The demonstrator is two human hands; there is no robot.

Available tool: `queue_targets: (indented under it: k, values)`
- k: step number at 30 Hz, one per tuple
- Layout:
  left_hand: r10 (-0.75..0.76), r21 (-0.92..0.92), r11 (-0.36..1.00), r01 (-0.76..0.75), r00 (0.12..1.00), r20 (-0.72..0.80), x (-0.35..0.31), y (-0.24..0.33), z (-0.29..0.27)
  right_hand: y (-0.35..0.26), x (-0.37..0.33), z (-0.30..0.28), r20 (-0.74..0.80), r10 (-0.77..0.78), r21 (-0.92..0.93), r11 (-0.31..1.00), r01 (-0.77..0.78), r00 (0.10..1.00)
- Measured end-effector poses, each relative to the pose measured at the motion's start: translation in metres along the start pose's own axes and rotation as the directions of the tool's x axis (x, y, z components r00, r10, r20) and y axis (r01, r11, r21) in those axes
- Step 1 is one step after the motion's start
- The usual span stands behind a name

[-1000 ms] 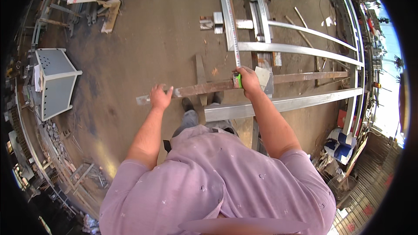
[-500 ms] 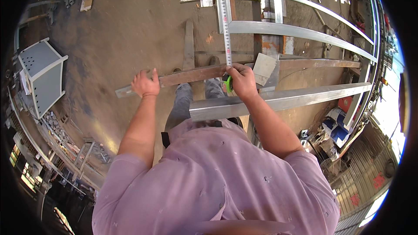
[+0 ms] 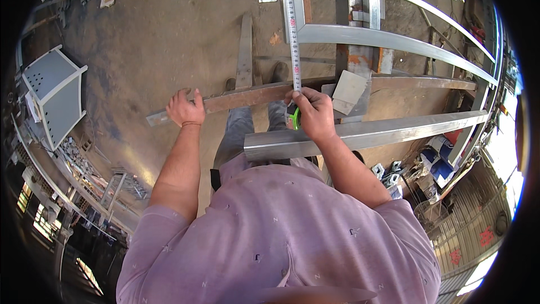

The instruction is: The person uses a tape measure to measure various sections of a large metal frame structure on the workshop floor. They repeatedly extend and retract the tape, aligning it along different beams and cross members to record dimensions.

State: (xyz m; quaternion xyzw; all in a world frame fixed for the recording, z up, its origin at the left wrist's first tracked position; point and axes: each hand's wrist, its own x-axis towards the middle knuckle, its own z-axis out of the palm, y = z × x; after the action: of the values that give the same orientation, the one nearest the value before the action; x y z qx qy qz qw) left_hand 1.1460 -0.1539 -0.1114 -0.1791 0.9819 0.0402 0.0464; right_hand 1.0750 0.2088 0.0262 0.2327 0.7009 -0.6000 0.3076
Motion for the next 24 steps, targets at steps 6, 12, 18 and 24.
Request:
queue_targets:
  k: [6,12,18,24]
  values:
    - [0.011,-0.011,1.000,-0.011,1.000,-0.002,0.000,-0.001,-0.001,-0.014,-0.004,0.000,0.020,0.083,0.084,0.993,-0.085,0.996]
    - [0.014,-0.015,1.000,-0.014,1.000,-0.007,0.000,0.000,-0.002,0.006,0.000,0.003,-0.058,-0.026,-0.008,1.000,0.025,0.998]
    - [0.019,-0.017,1.000,-0.019,1.000,-0.007,0.000,-0.002,-0.001,0.016,0.005,0.001,-0.003,-0.099,-0.076,0.992,0.098,0.995]
    - [0.017,0.007,1.000,-0.016,1.000,-0.003,0.000,0.000,-0.004,0.010,0.003,0.004,-0.059,-0.089,-0.043,0.995,0.086,0.994]
